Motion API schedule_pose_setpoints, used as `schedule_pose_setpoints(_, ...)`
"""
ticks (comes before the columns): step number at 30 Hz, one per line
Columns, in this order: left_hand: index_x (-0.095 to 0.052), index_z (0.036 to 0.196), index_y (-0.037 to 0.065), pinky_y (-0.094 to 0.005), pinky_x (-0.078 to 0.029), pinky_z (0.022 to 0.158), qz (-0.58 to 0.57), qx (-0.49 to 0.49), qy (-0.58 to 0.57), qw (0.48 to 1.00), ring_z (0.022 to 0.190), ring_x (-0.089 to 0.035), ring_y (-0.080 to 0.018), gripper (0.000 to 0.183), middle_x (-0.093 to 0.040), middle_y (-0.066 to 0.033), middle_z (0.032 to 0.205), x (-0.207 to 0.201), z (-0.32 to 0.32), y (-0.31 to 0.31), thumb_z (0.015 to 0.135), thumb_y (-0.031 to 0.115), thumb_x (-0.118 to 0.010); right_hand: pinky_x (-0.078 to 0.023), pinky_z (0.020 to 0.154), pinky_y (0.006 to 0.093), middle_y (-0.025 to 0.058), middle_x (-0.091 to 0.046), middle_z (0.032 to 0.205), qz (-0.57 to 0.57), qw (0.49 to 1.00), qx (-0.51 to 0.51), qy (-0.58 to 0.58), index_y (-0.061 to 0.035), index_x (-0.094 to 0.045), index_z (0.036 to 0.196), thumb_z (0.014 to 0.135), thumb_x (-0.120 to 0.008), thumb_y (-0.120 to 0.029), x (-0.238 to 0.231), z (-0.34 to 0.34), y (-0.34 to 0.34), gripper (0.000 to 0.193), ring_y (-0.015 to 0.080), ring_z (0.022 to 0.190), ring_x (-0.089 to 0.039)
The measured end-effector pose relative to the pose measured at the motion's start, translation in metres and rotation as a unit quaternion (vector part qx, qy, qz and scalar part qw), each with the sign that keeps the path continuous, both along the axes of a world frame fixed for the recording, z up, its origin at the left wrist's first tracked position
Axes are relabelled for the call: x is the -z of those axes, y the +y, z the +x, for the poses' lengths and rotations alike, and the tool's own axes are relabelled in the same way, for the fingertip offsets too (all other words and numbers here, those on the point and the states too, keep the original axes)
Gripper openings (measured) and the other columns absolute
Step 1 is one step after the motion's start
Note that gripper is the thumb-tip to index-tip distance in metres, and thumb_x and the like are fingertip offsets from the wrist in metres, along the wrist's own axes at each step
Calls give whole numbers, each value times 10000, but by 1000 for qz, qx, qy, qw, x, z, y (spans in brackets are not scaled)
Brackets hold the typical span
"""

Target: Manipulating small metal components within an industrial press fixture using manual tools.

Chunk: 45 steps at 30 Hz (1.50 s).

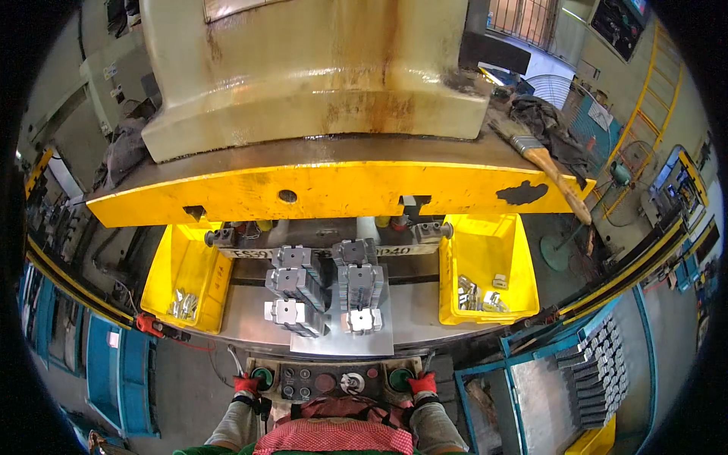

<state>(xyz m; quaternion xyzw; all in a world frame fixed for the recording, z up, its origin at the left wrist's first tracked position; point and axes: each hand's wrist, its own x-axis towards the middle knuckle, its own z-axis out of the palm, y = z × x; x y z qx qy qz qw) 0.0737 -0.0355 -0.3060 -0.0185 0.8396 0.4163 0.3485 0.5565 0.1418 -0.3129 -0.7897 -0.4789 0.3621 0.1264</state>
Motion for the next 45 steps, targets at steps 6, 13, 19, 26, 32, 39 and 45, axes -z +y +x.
schedule_pose_setpoints(6, -256, 1114, 31, -408, -453, 709, -54, -8, -5, 999, 876, -504, -252, 719, -477, -146, 1036, -32, 5, -1, 581, 152, -723, -438, 704, 355, 205, -542, 982, 1, 998, -19, 55, 31, -391, 1070, 538, -747, -349, 8, 0, 3, 744, 294, 877, -539)
schedule_pose_setpoints(13, -422, 1048, 96, -309, -441, 441, 200, -137, -73, 967, 549, -503, -153, 358, -485, -46, 684, -79, 16, -91, 726, 122, -574, -408, 574, 341, 101, -528, 874, 270, 840, 406, 237, 1, -442, 1003, 734, -602, -290, -103, 35, 9, 427, 223, 699, -514)
schedule_pose_setpoints(19, -463, 1066, 87, -235, -379, 417, 411, 41, -11, 910, 520, -476, -96, 279, -453, 15, 642, -292, 11, 25, 801, 138, -532, -375, 540, 202, 25, -498, 863, 338, 841, 159, 392, -19, -381, 1181, 789, -549, -190, -289, -24, 75, 460, 92, 636, -453)
schedule_pose_setpoints(26, -519, 941, 153, -201, -278, 347, 308, 367, -51, 876, 379, -354, -47, 225, -414, 57, 524, -394, -3, 278, 781, 295, -588, -390, 651, 236, -3, -519, 778, 251, 829, -336, 369, -62, -489, 1069, 738, -590, -168, -367, -226, 234, 363, 74, 722, -452)
schedule_pose_setpoints(32, -600, 875, 54, -195, -364, 513, 361, 330, -151, 859, 593, -472, -61, 240, -552, 9, 723, -365, 32, 391, 741, 251, -629, -409, 703, 271, 59, -578, 867, 212, 860, -260, 384, 10, -489, 1034, 685, -624, -240, -326, -278, 333, 450, 137, 776, -526)
schedule_pose_setpoints(39, -535, 999, 139, -186, -281, 353, 348, 267, 106, 893, 430, -402, -47, 234, -435, 58, 575, -379, 4, 254, 821, 290, -526, -409, 641, 211, 14, -495, 952, 339, 826, -128, 431, -46, -339, 1250, 786, -529, -42, -370, -137, 164, 502, 76, 784, -462)
schedule_pose_setpoints(45, -491, 847, 76, -246, -361, 316, 155, 45, 162, 974, 398, -435, -95, 209, -458, -4, 573, -307, -46, 71, 749, 210, -617, -389, 598, 236, 44, -500, 797, 308, 939, -13, 149, -5, -379, 1216, 771, -550, -55, -289, -4, 60, 479, 84, 666, -414)
